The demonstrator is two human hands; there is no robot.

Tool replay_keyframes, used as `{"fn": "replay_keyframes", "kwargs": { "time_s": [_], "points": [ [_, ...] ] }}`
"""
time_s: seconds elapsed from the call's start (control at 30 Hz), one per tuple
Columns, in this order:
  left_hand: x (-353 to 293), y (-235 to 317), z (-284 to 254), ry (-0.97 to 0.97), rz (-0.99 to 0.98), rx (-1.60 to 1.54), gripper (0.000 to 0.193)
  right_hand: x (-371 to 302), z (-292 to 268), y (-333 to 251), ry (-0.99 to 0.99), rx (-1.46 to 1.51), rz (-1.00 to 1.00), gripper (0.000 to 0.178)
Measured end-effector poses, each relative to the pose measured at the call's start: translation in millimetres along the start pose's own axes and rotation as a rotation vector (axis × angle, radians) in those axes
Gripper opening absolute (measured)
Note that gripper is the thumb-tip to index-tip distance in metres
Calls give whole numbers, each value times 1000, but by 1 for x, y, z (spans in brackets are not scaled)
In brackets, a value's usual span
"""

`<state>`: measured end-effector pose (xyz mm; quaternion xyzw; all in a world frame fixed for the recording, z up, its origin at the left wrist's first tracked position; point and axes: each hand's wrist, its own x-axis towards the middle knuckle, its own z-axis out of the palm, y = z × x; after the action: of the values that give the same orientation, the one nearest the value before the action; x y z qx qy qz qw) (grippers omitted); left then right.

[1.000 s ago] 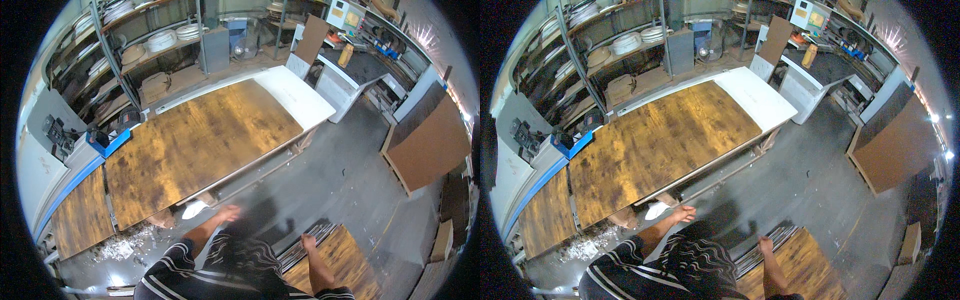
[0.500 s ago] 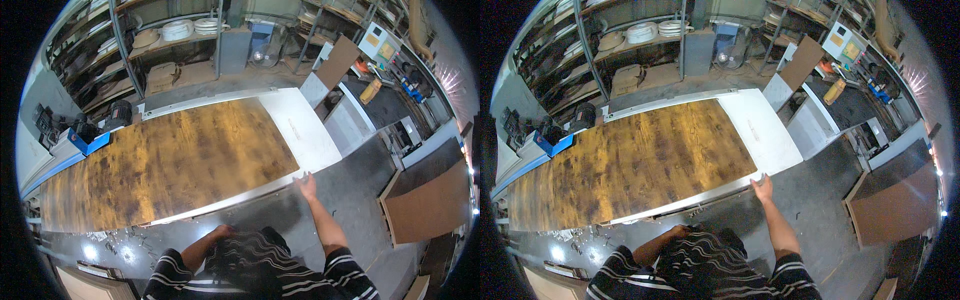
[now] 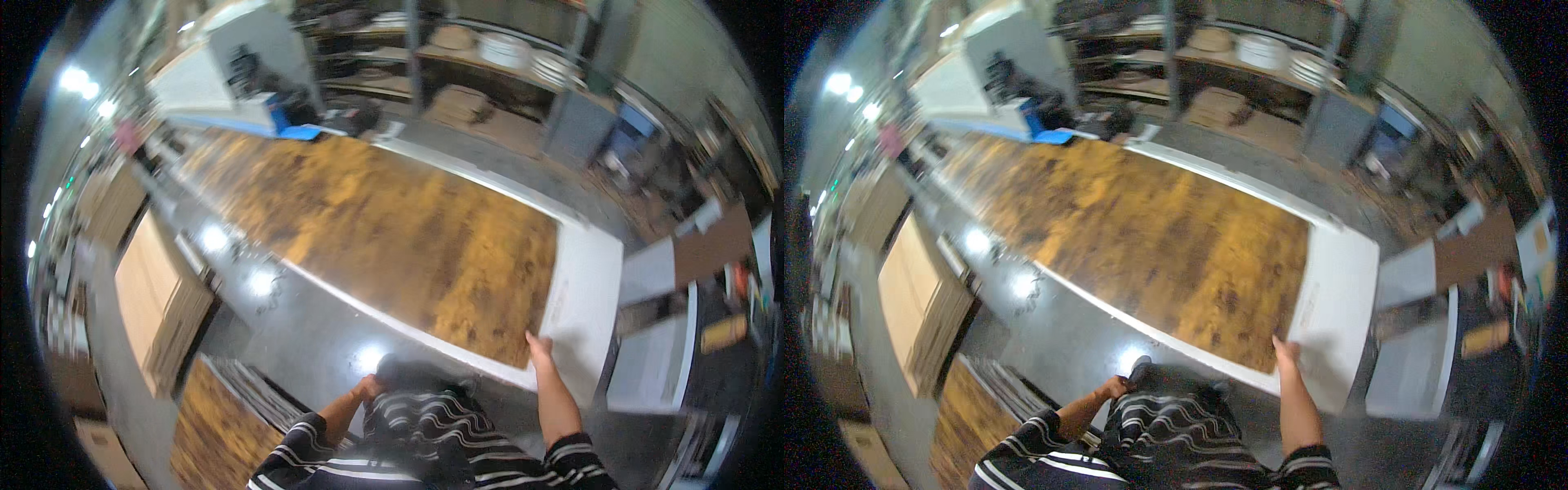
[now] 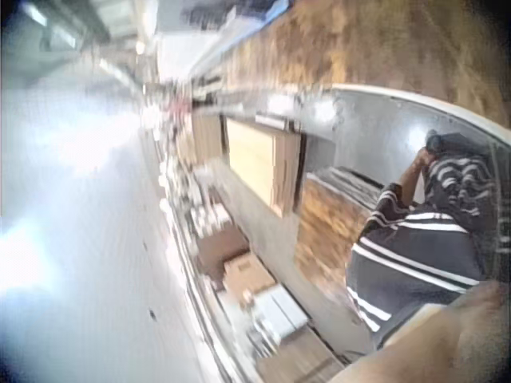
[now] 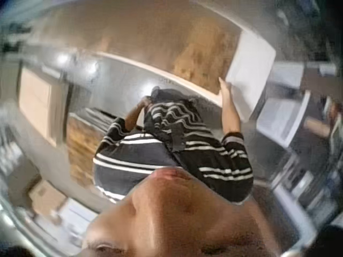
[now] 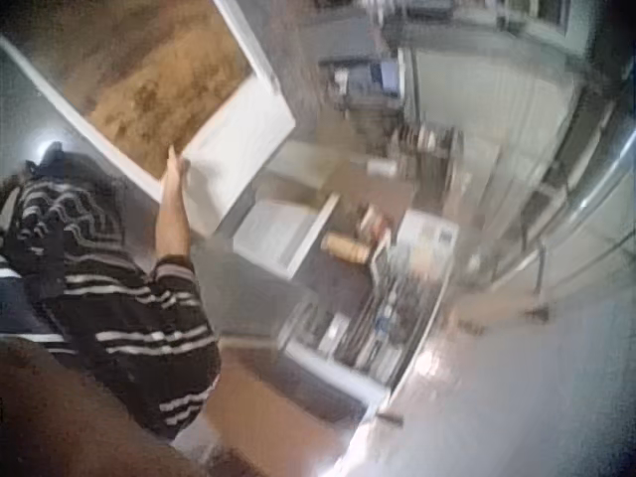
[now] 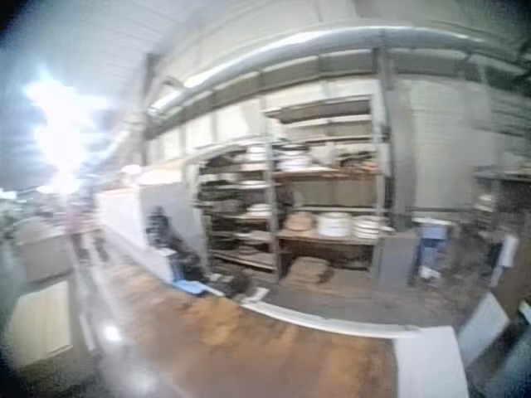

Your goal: The person repeatedly picks up large wood-look panels from a table and stacks them on the floor. The person handles the panels one at a time, placing each on top of the growing pile.

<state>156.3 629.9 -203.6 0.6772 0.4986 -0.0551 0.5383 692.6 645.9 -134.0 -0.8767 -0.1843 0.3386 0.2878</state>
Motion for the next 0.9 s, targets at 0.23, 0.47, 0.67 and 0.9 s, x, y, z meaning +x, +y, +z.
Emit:
{"fn": "replay_keyframes", "kwargs": {
  "time_s": [0.23, 0.47, 0.67, 0.9],
  "points": [
    [-51, 58, 112, 198, -283, -182, 45, -15, -75, 52, 120, -340, -266, 49],
    [-55, 42, 171, 342, -334, -277, 43, -100, -68, 50, 238, -587, -348, 76],
    [-75, 24, 263, 448, -200, -388, 47, -104, -117, 81, 201, -615, -216, 73],
    [-146, -1, 378, 518, -423, -422, 35, -77, -165, 109, 203, -566, 21, 90]
  ]
}}
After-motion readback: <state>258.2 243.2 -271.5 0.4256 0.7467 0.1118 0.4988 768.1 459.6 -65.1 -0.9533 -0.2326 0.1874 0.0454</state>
